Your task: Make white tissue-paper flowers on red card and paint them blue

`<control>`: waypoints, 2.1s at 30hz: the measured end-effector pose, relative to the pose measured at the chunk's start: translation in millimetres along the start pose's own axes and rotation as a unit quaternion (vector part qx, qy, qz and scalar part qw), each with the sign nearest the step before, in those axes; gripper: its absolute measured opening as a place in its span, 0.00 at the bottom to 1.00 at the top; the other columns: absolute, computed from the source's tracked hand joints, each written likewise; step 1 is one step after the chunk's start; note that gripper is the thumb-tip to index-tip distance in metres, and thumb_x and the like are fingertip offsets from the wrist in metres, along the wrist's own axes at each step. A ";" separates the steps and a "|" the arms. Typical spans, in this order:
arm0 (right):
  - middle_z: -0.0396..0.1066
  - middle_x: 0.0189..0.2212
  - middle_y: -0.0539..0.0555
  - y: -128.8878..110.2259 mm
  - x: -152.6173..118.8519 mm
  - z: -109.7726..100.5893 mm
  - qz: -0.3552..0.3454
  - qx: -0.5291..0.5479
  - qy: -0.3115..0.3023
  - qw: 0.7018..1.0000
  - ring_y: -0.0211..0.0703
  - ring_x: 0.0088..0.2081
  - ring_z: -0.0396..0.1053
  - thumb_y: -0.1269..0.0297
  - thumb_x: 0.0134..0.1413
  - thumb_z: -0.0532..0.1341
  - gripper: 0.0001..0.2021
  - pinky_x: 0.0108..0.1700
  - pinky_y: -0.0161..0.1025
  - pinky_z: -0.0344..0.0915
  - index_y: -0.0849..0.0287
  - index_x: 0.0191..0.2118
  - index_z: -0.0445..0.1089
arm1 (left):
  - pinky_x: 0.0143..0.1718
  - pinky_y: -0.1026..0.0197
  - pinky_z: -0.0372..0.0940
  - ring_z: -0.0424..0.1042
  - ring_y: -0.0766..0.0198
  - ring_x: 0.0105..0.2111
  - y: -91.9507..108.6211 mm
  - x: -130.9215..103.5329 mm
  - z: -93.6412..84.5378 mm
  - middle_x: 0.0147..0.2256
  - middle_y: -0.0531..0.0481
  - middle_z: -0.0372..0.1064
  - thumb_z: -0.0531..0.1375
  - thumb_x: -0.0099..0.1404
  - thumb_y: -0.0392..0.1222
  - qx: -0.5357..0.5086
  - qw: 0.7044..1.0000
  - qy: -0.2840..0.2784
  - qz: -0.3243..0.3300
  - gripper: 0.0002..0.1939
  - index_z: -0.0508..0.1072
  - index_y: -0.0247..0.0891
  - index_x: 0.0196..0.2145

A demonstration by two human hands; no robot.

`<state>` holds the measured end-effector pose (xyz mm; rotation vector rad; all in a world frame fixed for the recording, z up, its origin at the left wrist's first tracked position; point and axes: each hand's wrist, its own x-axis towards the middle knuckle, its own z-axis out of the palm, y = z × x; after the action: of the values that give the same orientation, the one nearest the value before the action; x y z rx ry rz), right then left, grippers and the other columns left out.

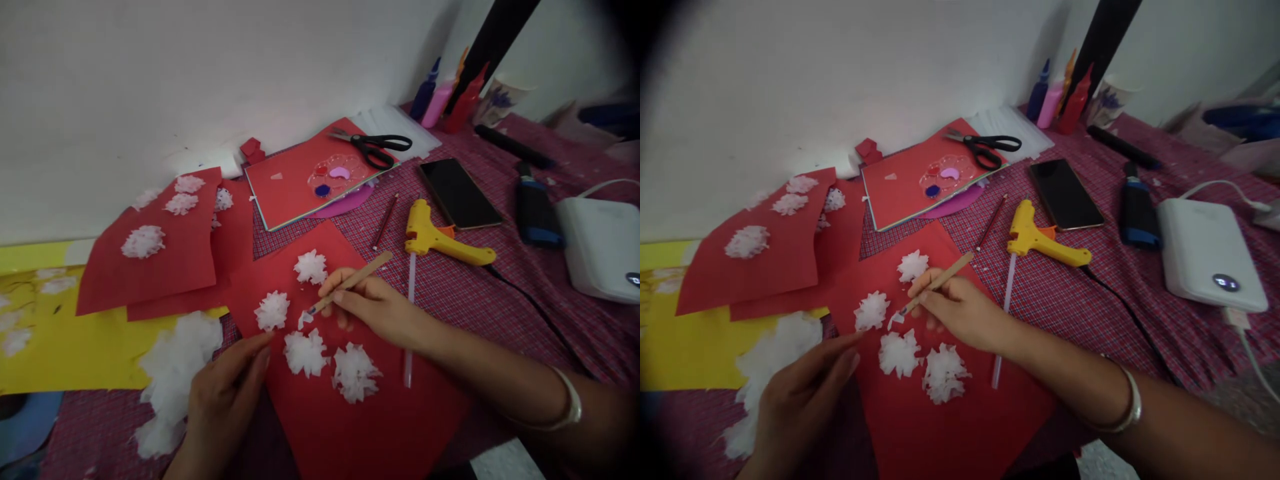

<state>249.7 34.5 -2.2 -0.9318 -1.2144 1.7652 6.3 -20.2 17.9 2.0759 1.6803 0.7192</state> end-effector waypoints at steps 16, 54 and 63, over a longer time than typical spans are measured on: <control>0.73 0.32 0.53 -2.6 5.1 2.8 -0.015 -0.198 -0.067 0.978 0.38 0.34 0.71 0.71 0.62 0.52 0.09 0.37 0.36 0.68 0.61 0.37 0.69 | 0.18 0.69 0.64 0.68 0.67 0.24 -16.5 8.3 -8.9 0.30 0.49 0.69 0.61 0.62 0.50 -0.525 0.772 -0.015 -0.359 0.11 0.75 0.41 0.35; 0.74 0.35 0.53 -0.5 -18.2 20.6 -0.043 -0.034 -0.086 0.995 0.35 0.34 0.71 0.66 0.63 0.57 0.08 0.34 0.32 0.68 0.58 0.44 0.72 | 0.22 0.69 0.55 0.60 0.72 0.20 10.4 10.4 3.5 0.19 0.58 0.63 0.63 0.56 0.42 -0.367 0.875 -0.159 -0.272 0.07 0.70 0.37 0.29; 0.74 0.35 0.53 2.1 -17.4 25.5 -0.048 -0.015 -0.073 0.996 0.34 0.30 0.70 0.63 0.62 0.59 0.07 0.30 0.32 0.69 0.58 0.42 0.72 | 0.26 0.70 0.63 0.68 0.72 0.23 7.5 0.8 3.9 0.25 0.53 0.73 0.63 0.61 0.44 -0.479 0.827 -0.129 -0.266 0.06 0.79 0.42 0.34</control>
<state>234.1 8.7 5.1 -0.7592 -1.3597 1.7679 14.7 -20.9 19.3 0.8947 1.2321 0.7988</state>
